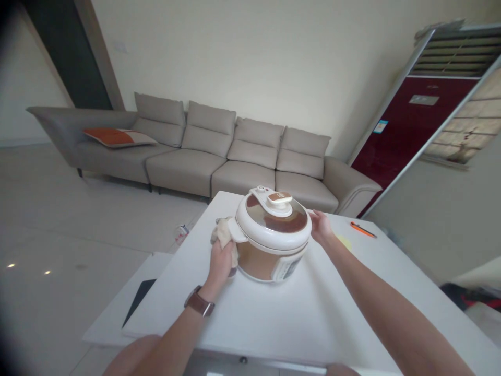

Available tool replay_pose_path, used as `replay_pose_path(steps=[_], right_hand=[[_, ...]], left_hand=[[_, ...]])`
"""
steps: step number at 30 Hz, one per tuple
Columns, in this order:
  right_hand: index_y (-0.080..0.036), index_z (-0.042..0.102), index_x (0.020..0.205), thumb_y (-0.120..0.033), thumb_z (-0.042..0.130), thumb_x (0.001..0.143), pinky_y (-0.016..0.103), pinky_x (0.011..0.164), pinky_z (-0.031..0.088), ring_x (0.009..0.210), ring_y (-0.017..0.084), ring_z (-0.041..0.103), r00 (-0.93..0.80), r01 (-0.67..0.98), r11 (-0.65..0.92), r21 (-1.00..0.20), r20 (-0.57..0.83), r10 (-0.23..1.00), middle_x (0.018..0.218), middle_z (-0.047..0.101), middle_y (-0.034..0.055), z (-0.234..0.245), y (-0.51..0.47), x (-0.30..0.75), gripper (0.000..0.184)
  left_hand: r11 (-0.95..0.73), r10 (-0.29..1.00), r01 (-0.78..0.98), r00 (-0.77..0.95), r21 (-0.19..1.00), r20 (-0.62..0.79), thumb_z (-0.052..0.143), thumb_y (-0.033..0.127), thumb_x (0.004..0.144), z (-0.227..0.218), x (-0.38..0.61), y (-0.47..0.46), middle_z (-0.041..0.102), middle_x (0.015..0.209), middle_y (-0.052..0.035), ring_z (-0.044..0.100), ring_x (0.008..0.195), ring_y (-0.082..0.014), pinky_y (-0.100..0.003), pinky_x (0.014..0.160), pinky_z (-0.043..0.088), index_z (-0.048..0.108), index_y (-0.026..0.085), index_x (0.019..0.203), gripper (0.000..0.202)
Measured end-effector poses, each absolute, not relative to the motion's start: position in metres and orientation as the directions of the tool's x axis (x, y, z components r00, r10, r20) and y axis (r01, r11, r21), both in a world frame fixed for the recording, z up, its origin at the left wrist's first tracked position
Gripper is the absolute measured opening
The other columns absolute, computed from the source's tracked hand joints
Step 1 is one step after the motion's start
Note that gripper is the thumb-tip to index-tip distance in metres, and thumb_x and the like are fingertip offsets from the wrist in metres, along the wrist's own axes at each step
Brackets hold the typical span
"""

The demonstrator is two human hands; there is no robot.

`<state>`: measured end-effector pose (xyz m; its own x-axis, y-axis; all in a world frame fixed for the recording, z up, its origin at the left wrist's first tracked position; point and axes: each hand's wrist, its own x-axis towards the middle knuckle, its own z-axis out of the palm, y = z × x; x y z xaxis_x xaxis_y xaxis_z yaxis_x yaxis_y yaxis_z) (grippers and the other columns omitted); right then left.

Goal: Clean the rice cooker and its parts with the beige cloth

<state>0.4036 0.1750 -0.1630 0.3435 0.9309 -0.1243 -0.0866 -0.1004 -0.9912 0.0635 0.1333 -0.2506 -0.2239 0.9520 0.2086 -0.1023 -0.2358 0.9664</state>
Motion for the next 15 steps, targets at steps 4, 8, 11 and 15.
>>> replay_pose_path(steps=[4,8,11,15], right_hand=[[-0.023,0.073,0.078,-0.037,0.055,0.084,0.042,0.09,0.058,0.086,0.029,0.076,0.383,-0.11,-0.063,-0.992,-0.101,0.918,0.083,0.08,0.0134,-0.164,0.101,0.433,0.024],[-0.021,0.074,0.081,-0.036,0.054,0.09,0.041,0.092,0.056,0.092,0.027,0.077,0.276,-0.063,-0.231,-0.971,-0.24,0.931,0.095,0.081,0.0151,-0.148,0.044,0.454,0.027],[-0.019,0.075,0.092,-0.037,0.057,0.093,0.039,0.087,0.055,0.097,0.028,0.076,0.332,0.224,-0.327,-0.918,-0.244,0.911,0.106,0.081,0.0167,-0.124,0.031,0.462,0.025],[-0.019,0.073,0.103,-0.036,0.063,0.091,0.037,0.085,0.054,0.1,0.027,0.074,0.33,0.707,-0.217,-0.673,0.042,0.943,0.11,0.079,0.0142,-0.086,0.041,0.455,0.022]], left_hand=[[-0.175,0.984,-0.197,-0.076,0.965,0.162,0.061,0.026,0.086,-0.248,0.059,0.159,0.074,0.13,-0.0138,0.065,0.128,-0.0311,-0.047,0.115,0.046,0.073,0.017,0.124,0.041],[-0.139,0.99,-0.195,-0.009,0.971,0.14,0.063,0.029,0.08,-0.253,0.06,0.166,0.077,0.12,-0.0175,0.07,0.118,-0.0346,-0.051,0.11,0.049,0.076,0.013,0.11,0.036],[-0.102,0.995,-0.233,-0.029,0.967,0.098,0.066,0.027,0.077,-0.255,0.059,0.161,0.078,0.115,-0.0159,0.072,0.113,-0.0341,-0.05,0.108,0.05,0.076,0.013,0.106,0.034],[0.064,0.988,-0.454,-0.099,0.889,-0.122,0.067,0.017,0.076,-0.248,0.048,0.152,0.078,0.109,-0.0149,0.074,0.105,-0.031,-0.047,0.1,0.056,0.072,0.012,0.11,0.034]])
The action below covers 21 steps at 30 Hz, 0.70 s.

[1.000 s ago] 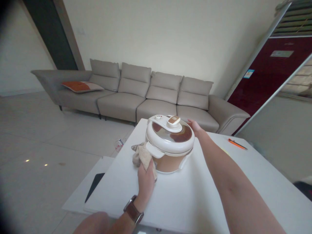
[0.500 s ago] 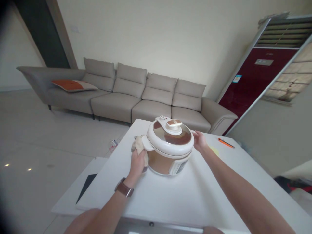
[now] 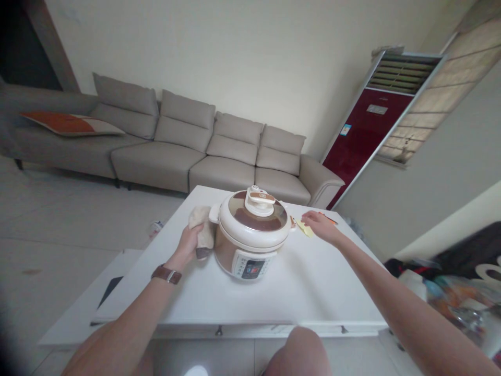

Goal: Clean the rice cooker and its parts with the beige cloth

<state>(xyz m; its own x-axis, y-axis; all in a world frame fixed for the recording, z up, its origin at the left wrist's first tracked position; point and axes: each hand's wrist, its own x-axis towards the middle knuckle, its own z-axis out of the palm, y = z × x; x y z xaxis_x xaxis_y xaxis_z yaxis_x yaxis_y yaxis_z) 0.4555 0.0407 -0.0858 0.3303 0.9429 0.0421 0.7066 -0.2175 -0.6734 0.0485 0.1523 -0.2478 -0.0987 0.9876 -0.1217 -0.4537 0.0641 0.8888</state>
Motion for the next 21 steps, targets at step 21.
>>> replay_pose_path(steps=[21], right_hand=[[-0.021,0.069,0.114,-0.06,0.033,0.106,0.031,0.069,0.036,0.093,0.027,0.072,-0.276,0.852,0.215,0.477,0.061,0.959,0.108,0.078,0.0119,-0.033,0.136,0.296,0.055]], left_hand=[[0.188,0.886,-0.763,-0.141,0.618,-0.443,0.064,0.008,0.084,-0.227,0.015,0.146,0.077,0.095,-0.0132,0.077,0.092,-0.0256,-0.04,0.089,0.062,0.07,0.01,0.112,0.029]])
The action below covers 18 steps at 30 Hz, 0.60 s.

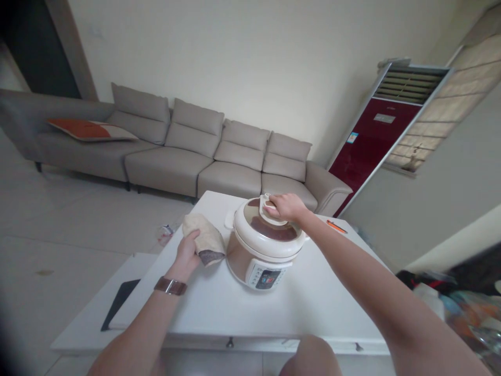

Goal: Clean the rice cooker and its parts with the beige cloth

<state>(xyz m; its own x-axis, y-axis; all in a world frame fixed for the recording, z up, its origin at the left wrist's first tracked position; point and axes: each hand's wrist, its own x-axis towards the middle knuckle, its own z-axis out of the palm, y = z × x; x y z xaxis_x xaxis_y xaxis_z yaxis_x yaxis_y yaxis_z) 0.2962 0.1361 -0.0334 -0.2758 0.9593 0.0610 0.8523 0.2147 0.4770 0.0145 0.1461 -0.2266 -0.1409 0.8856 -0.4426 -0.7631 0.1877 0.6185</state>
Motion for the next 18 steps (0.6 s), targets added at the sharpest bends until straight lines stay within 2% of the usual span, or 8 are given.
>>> replay_pose_path(steps=[5,9,14,18], right_hand=[[-0.02,0.071,0.112,-0.066,0.028,0.104,0.032,0.071,0.038,0.092,0.03,0.073,-0.218,0.855,0.16,0.493,0.062,0.974,0.104,0.079,0.0149,-0.035,0.138,0.296,0.063],[-0.021,0.073,0.115,-0.068,0.03,0.102,0.034,0.073,0.042,0.094,0.032,0.074,-0.135,0.887,0.08,0.455,0.091,0.987,0.105,0.079,0.0158,-0.039,0.137,0.29,0.064],[-0.021,0.075,0.111,-0.058,0.036,0.101,0.034,0.073,0.044,0.099,0.032,0.073,0.019,0.958,-0.077,0.276,0.205,0.979,0.112,0.078,0.0157,-0.052,0.132,0.272,0.055],[-0.02,0.076,0.099,-0.058,0.038,0.101,0.032,0.07,0.04,0.095,0.028,0.071,0.014,0.982,-0.077,0.172,0.338,0.941,0.107,0.079,0.0147,-0.062,0.132,0.269,0.055]], left_hand=[[0.189,0.889,-0.768,-0.131,0.612,-0.439,0.064,0.007,0.083,-0.225,0.018,0.147,0.077,0.098,-0.0134,0.077,0.092,-0.0259,-0.04,0.09,0.062,0.07,0.01,0.11,0.028],[0.189,0.898,-0.755,-0.127,0.628,-0.422,0.065,0.007,0.081,-0.226,0.021,0.144,0.077,0.1,-0.0136,0.077,0.09,-0.0262,-0.042,0.089,0.062,0.071,0.011,0.111,0.031],[0.202,0.89,-0.741,-0.134,0.64,-0.436,0.064,0.008,0.081,-0.226,0.023,0.137,0.077,0.091,-0.0122,0.077,0.091,-0.026,-0.04,0.088,0.062,0.071,0.01,0.106,0.025],[0.225,0.882,-0.737,-0.123,0.637,-0.454,0.064,0.008,0.082,-0.226,0.024,0.134,0.077,0.092,-0.0115,0.077,0.093,-0.0257,-0.038,0.088,0.062,0.071,0.011,0.105,0.024]])
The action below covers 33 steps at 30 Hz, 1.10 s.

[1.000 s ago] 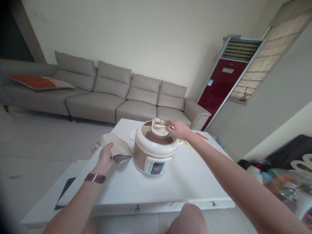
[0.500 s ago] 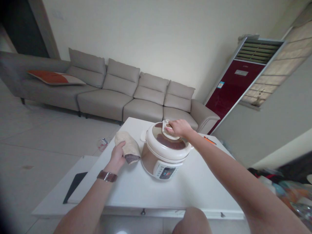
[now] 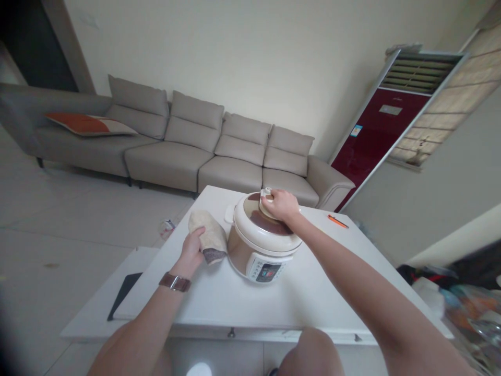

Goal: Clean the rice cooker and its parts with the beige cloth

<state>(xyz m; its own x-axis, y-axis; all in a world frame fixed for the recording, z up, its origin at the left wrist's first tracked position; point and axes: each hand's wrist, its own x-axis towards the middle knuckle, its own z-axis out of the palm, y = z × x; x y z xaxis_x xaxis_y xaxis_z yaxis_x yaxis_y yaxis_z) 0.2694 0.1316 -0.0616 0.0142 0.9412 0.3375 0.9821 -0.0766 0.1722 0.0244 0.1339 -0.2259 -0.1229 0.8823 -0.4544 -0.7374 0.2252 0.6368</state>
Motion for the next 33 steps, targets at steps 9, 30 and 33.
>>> replay_pose_path(steps=[9,30,33], right_hand=[[-0.019,0.075,0.083,-0.056,0.041,0.099,0.031,0.071,0.037,0.088,0.025,0.069,-0.161,0.972,0.082,0.222,0.366,0.917,0.093,0.079,0.0124,-0.065,0.139,0.293,0.053],[-0.015,0.079,0.116,-0.065,0.027,0.103,0.039,0.085,0.052,0.107,0.036,0.074,0.141,0.934,-0.199,0.298,0.203,0.969,0.112,0.077,0.024,-0.049,0.136,0.257,0.073],[-0.013,0.08,0.114,-0.063,0.029,0.103,0.04,0.086,0.053,0.109,0.037,0.073,0.209,0.931,-0.257,0.259,0.199,0.957,0.114,0.076,0.0265,-0.048,0.14,0.251,0.072]], left_hand=[[0.212,0.907,-0.727,-0.103,0.653,-0.408,0.065,0.009,0.083,-0.233,0.026,0.135,0.078,0.101,-0.0139,0.077,0.096,-0.0265,-0.04,0.09,0.062,0.071,0.011,0.111,0.029],[0.16,0.963,-0.636,-0.067,0.755,-0.261,0.067,0.012,0.082,-0.233,0.036,0.125,0.078,0.097,-0.0125,0.076,0.086,-0.0257,-0.038,0.081,0.062,0.073,0.012,0.112,0.031],[0.171,0.962,-0.633,-0.059,0.755,-0.267,0.067,0.012,0.081,-0.232,0.035,0.124,0.078,0.097,-0.0131,0.076,0.084,-0.0261,-0.038,0.08,0.062,0.073,0.012,0.107,0.026]])
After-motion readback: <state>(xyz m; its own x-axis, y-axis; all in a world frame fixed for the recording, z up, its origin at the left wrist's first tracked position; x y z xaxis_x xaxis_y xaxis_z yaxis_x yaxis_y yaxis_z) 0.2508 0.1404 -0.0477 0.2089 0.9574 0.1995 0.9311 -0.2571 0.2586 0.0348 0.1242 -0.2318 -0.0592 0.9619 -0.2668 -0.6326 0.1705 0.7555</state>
